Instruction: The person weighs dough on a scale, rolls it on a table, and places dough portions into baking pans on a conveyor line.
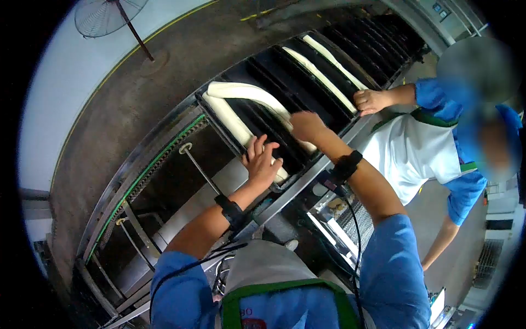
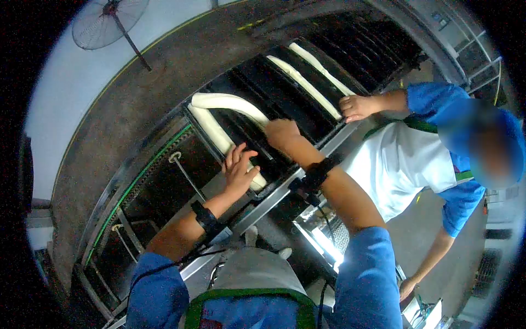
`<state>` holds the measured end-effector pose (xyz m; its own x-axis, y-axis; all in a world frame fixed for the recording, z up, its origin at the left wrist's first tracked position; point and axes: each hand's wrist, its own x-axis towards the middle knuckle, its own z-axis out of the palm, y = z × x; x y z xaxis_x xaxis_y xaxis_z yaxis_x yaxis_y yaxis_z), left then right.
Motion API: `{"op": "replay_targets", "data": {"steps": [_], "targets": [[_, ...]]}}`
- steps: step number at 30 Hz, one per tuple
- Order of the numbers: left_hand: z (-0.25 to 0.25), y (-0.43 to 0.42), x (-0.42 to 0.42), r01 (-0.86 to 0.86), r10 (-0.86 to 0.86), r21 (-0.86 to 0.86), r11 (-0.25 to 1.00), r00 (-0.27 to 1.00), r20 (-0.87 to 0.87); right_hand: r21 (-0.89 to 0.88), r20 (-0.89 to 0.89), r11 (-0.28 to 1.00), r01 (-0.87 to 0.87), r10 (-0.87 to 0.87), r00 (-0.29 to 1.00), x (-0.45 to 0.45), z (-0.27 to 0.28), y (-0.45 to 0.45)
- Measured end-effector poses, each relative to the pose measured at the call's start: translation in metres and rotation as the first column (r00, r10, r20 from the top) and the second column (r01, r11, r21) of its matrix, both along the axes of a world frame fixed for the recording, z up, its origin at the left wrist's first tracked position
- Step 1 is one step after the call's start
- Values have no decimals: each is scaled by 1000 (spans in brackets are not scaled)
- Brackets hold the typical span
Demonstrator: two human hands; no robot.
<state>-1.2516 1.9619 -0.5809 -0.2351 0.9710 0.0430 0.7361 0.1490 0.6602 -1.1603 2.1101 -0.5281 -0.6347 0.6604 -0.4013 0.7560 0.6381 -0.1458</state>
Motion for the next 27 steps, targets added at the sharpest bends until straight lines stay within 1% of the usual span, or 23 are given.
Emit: {"op": "replay_targets", "data": {"steps": [1, 2, 3, 4, 5, 6, 7, 8, 10, 11, 12, 14, 15, 16, 17, 18, 20, 21, 22, 24, 25, 26, 27], "targets": [[1, 0, -1, 16, -16, 4, 1000, 1000, 12, 41, -25, 997, 70, -69, 997, -21, 14, -1], [2, -1, -2, 32, -32, 5, 999, 999, 23, 158, -258, 984, 82, -39, 965, -38, 20, -7], [6, -2, -3, 36, -34, -38, 999, 998, 56, 282, -380, 959, 27, 86, 921, -59, 11, -1], [-3, -1, -6, 73, -73, -5, 997, 996, 52, 313, -358, 945, -96, 211, 909, -79, 18, -1], [-9, -2, -5, 56, -56, -37, 998, 998, -10, 463, -396, 882, -92, 299, 868, -97, 7, 0], [-14, -2, -3, 32, -37, -63, 998, 996, -75, 557, -434, 830, -23, 315, 844, -116, -8, 4], [-17, -4, -5, 72, -67, 76, 995, 995, -67, 483, -382, 874, -54, 266, 885, -127, -11, 12], [-16, -5, -1, 24, -23, 18, 1000, 998, -62, 396, -322, 915, -80, 219, 921, -137, -15, 19], [-19, -4, -1, 5, -4, -18, 1000, 1000, 27, 231, -426, 965, 123, -14, 905, -141, -29, 36], [-16, -8, -4, 8, -7, -31, 999, 999, 33, 207, -521, 965, 163, -32, 853, -134, -26, 39], [-12, -8, -6, 47, -45, -21, 999, 997, 59, 104, -568, 974, 200, -107, 816, -124, -23, 41], [-2, -9, -6, 92, -91, -8, 996, 992, 93, -27, -460, 976, 217, -205, 864, -114, -30, 52], [4, -10, -7, 96, -94, -12, 995, 989, 110, -26, -456, 973, 228, -214, 864, -114, -43, 52], [7, -9, -8, 99, -97, -11, 995, 988, 123, 142, -501, 971, 192, -97, 860, -114, -70, 57], [7, -7, -9, 109, -107, -5, 994, 987, 121, 309, -525, 937, 163, 25, 851, -113, -73, 58], [6, -8, -9, 100, -101, 10, 995, 989, 105, 311, -526, 934, 175, 16, 850, -107, -77, 59], [5, -8, -6, 104, -105, 19, 994, 990, 99, 226, -353, 974, 11, 71, 933, -85, -59, 44], [5, -8, -6, 96, -96, 0, 995, 990, 107, -29, -246, 999, 24, -30, 969, -75, -48, 39], [6, -8, -6, 91, -88, -17, 996, 990, 110, -29, -250, 999, 43, -49, 967, -66, -49, 36], [1, -8, -6, 108, -110, 21, 994, 990, 94, -85, -266, 993, 83, -103, 959, -53, -47, 34], [3, -8, -5, 97, -97, 4, 995, 992, 82, -124, -258, 991, 41, -72, 963, -48, -42, 34], [5, -7, -6, 89, -88, -11, 996, 994, 69, -127, -260, 990, 58, -90, 961, -43, -43, 35], [7, -7, -7, 105, -100, -47, 993, 991, 91, -116, -317, 992, 40, -75, 945, -37, -43, 32]]}}
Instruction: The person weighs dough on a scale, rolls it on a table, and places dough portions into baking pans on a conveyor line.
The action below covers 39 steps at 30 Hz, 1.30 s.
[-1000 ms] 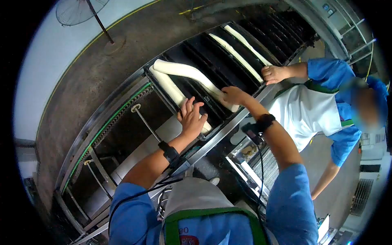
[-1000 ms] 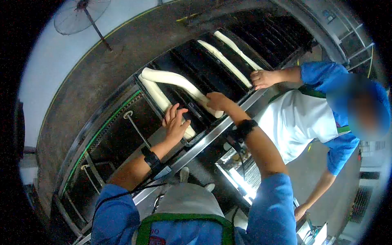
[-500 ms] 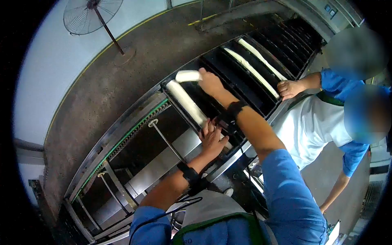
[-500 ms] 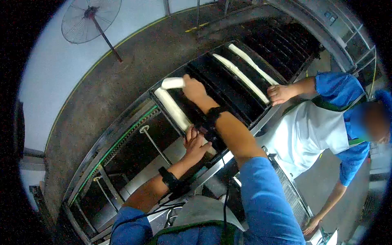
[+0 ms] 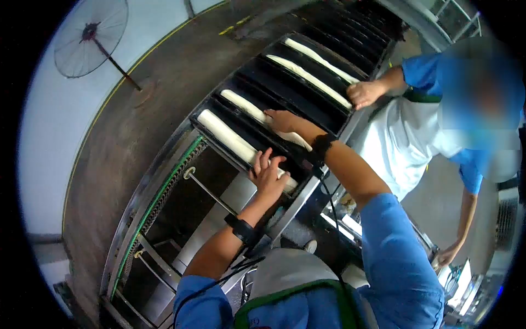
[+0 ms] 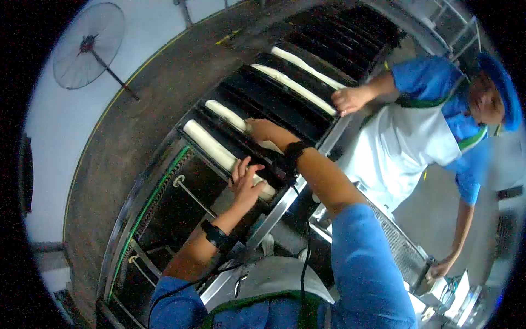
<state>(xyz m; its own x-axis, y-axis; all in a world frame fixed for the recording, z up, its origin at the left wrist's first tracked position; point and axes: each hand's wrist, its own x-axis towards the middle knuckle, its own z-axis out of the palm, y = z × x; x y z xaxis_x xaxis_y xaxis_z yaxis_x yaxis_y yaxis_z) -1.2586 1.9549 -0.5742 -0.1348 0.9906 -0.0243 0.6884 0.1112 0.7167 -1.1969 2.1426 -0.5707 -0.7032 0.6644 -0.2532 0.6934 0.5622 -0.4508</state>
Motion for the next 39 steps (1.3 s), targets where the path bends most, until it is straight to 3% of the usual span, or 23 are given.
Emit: {"op": "replay_targets", "data": {"steps": [1, 2, 3, 5, 6, 7, 9, 10, 12, 15, 16, 17, 19, 20, 21, 23, 24, 27, 29, 31, 33, 34, 39], "targets": [[2, 0, -1, 17, -17, -26, 1000, 1000, 13, 17, -56, 1000, -7, 8, 998, 8, -2, 0], [-1, 1, -3, 29, -29, 18, 999, 999, 35, 5, 157, 1000, 10, -11, 987, 14, -4, 0], [-4, 0, -3, 40, -44, 61, 997, 997, 60, -1, 163, 999, 36, -36, 986, 27, -10, -9], [-7, -1, -3, 48, -54, 74, 996, 995, 87, 38, 200, 973, 226, -229, 953, 53, 6, -44], [-11, -1, -4, 43, -45, 65, 997, 999, 30, 81, 198, 996, 26, -42, 979, 67, 15, -54], [-12, 0, -4, 50, -49, 57, 997, 998, -30, 39, 96, 994, -105, 101, 990, 77, -42, -36], [-7, 1, -6, 48, -50, 64, 997, 998, 29, 76, 140, 979, 189, -199, 970, 88, 2, -70], [-9, 3, -6, 46, -51, 94, 995, 997, 55, 269, 150, 954, 130, -175, 973, 93, 8, -87], [-17, 8, -12, 91, -97, 143, 986, 995, 37, 349, -117, 916, 199, -168, 979, 112, 23, -121], [3, 4, -4, 101, -118, 81, 992, 963, 244, 311, -219, 923, 225, -161, 962, 179, 44, -189], [-25, 19, -28, 240, -258, 136, 961, 957, 133, 298, -250, 908, 296, -225, 942, 208, 33, -209], [-18, 15, -20, 186, -198, 117, 976, 975, 100, 280, -282, 887, 367, -290, 915, 239, 21, -232], [-36, 26, -31, 168, -174, 87, 982, 982, 74, 94, -71, 893, 439, -434, 898, 314, 13, -278], [-32, 27, -27, 157, -161, 48, 986, 983, 89, 92, -181, 820, 565, -545, 819, 351, -22, -301], [-24, 27, -24, 133, -134, 13, 991, 986, 95, -40, -101, 705, 708, -708, 699, 387, -31, -326], [-14, 20, -14, 122, -119, -15, 992, 984, 133, -15, -67, 490, 872, -870, 488, 454, -47, -389], [-29, 34, -37, 229, -226, -20, 973, 971, 79, 11, 8, 351, 936, -937, 350, 485, -63, -418], [-33, 37, -38, 145, -145, 9, 989, 987, 67, -149, 30, -47, 988, -999, -43, 550, -55, -485], [-43, 48, -49, 162, -162, -14, 987, 987, 2, 157, -79, -38, 987, -997, -26, 588, -81, -522], [-48, 57, -57, 181, -179, -15, 983, 952, -249, 154, -82, -124, 980, -990, -112, 607, -70, -535], [-60, 59, -62, 65, -53, 64, 996, 982, -180, 246, 5, -130, 960, -991, -135, 635, -86, -545], [-54, 56, -59, 66, -53, 61, 996, 981, -188, 161, 36, -224, 961, -972, -233, 633, -70, -541], [-49, 50, -73, 42, -31, 38, 998, 965, -260, 91, 119, -261, 961, -955, -270, 669, -90, -544]]}}
